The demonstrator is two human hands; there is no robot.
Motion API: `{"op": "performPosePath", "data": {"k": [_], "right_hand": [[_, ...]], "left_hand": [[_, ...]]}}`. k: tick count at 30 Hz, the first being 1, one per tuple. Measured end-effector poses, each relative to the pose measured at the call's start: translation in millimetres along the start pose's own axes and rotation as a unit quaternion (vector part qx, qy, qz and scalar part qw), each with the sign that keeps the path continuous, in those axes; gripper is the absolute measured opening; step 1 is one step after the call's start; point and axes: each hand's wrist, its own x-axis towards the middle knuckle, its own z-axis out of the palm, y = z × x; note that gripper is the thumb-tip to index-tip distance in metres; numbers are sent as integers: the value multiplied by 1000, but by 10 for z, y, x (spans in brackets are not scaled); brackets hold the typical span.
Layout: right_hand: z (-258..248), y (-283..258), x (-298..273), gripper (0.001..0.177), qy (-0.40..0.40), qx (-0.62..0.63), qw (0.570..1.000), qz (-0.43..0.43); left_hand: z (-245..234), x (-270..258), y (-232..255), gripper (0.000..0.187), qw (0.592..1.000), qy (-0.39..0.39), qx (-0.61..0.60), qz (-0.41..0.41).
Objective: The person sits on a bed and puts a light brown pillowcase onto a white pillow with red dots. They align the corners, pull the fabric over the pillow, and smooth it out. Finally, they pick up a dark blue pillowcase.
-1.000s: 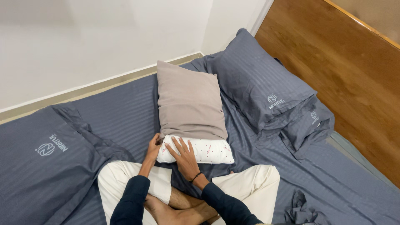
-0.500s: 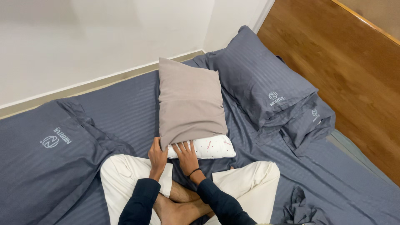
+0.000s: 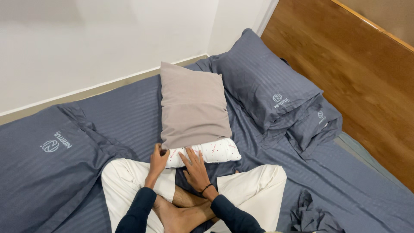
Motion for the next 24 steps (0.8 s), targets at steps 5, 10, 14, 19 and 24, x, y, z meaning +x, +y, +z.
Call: {"op": "performPosePath", "data": {"k": [5,10,14,19,24], "right_hand": [[-44,66,220,96,15,-16,999,-26],[-187,202,539,95,17,-7,1000,-25],[-216,119,582,94,-5,-4,999,-38],[-131,106,591,87,28,-3,999,-15],[-72,197,645,80,74,-58,995,-22]], "left_hand": [[34,196,-464,37,947,-83,-307,-38],[47,256,-448,37,906,-97,-408,-55],[261,469,-396,41,899,-91,-415,-108],[428,567,-425,42,893,-91,-430,-101],[530,587,-370,38,925,-81,-367,-59]]}}
